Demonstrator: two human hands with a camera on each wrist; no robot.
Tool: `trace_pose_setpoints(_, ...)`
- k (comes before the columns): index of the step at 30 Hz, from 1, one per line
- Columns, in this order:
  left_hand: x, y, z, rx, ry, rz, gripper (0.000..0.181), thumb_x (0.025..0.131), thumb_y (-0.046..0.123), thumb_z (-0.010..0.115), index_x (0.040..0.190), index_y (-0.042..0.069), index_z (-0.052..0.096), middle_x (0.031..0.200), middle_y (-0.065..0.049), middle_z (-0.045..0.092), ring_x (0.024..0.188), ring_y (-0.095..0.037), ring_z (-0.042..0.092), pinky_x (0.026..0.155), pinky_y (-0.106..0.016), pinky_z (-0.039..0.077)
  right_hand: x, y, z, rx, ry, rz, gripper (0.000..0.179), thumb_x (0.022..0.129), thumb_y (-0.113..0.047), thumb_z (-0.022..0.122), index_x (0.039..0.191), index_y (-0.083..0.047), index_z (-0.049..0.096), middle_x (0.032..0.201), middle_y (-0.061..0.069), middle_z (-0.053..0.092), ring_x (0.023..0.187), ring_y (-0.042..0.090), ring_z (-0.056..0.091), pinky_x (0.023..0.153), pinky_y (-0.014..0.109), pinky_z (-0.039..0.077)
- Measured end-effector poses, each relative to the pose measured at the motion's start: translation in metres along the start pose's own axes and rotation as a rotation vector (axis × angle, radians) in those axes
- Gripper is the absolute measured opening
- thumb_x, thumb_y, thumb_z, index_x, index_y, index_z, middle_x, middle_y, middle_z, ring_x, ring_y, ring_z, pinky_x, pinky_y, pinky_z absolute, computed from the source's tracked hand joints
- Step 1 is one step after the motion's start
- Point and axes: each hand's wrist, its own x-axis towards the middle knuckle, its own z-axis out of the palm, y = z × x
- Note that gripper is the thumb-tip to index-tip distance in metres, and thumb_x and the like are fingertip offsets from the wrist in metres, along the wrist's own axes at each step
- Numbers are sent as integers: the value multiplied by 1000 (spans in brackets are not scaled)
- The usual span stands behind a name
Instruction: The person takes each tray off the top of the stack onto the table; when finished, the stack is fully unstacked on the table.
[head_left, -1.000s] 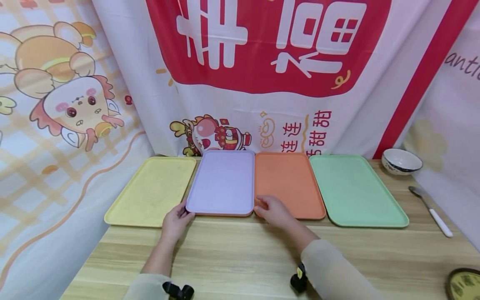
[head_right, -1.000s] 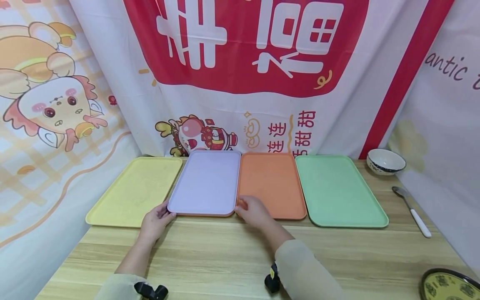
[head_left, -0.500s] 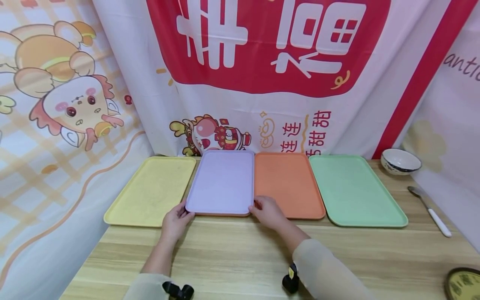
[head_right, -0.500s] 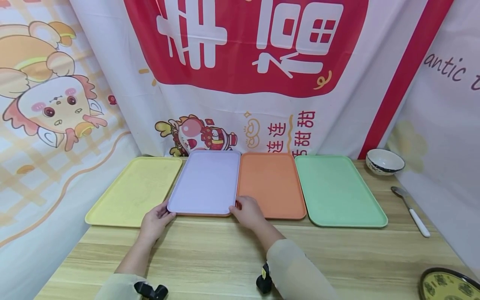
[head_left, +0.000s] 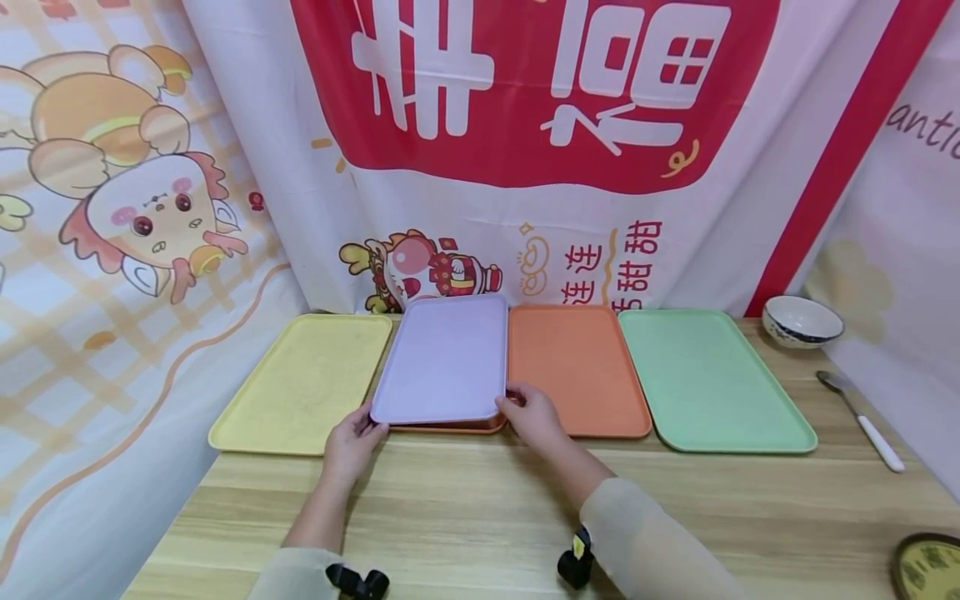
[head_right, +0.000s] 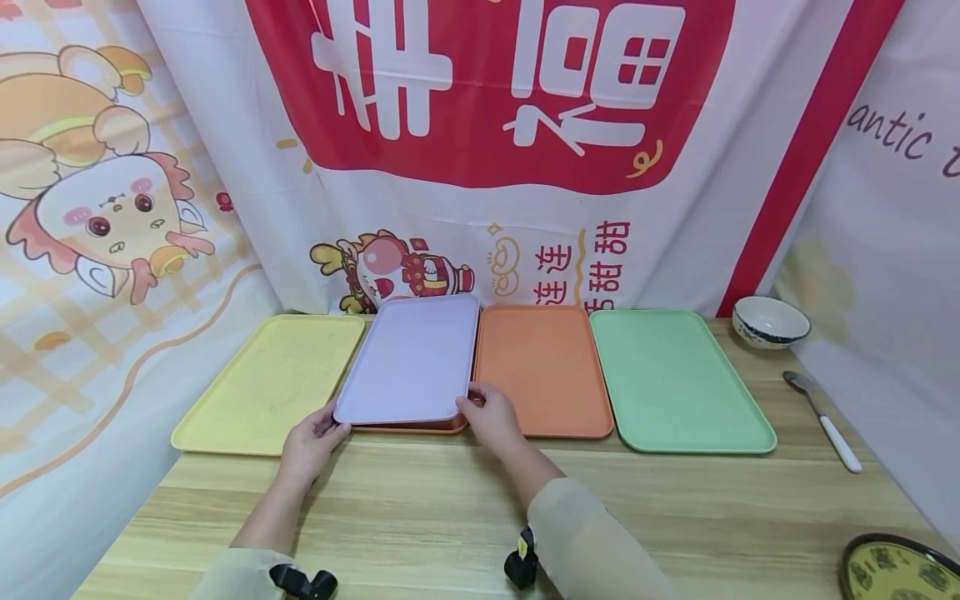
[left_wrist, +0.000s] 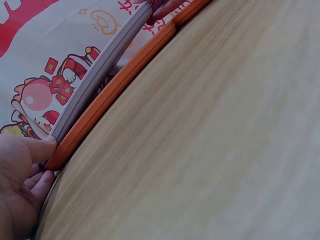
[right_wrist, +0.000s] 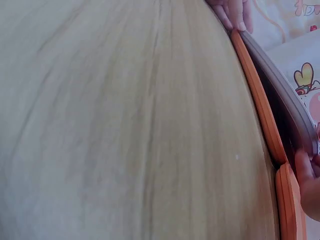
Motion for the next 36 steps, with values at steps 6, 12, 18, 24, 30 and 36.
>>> trace_pose_setpoints(6,-1,2,0,-8,2,7,58,92,2,64,143,-12,39,144,-34,43,135,-41,44,109,-37,43,5,-1,4,262,-29,62,42,98,-7,56,137,8,46,115,26,63,80,15,65,76,29,64)
trace_pose_setpoints(12,-2,2,1,-20,6,10,57,92,0,63,142,-12,38,144,-34,42,135,-42,44,109,-39,43,10,0,7,363,-74,105,52,100,-7,53,145,10,34,118,27,60,71,12,62,67,24,62)
trace_pose_setpoints(18,-1,0,0,-17,7,13,58,92,0,64,143,-11,39,145,-33,42,135,-41,44,110,-39,42,15,-1,8,404,-118,102,52,98,-2,49,144,15,31,122,31,57,81,15,62,71,27,62)
trace_pose_setpoints(24,-2,-1,0,-68,-24,24,66,88,-3,68,144,-13,35,146,-33,40,136,-42,43,111,-38,41,13,-2,-1,372,-74,139,57,97,-6,51,148,8,30,115,28,61,72,15,66,67,25,60)
trace_pose_setpoints(30,-2,-1,0,-60,-30,24,66,87,-5,65,145,-13,34,145,-35,40,134,-44,45,109,-38,43,9,-5,-21,371,-60,131,54,97,-4,50,147,9,32,123,32,56,83,19,67,77,31,63)
trace_pose_setpoints(36,-1,-2,2,4,-11,33,64,88,-4,65,144,-12,35,143,-34,44,130,-43,49,104,-33,50,6,-8,-53,327,-72,64,53,94,0,49,145,10,36,129,35,54,91,17,65,79,27,62)
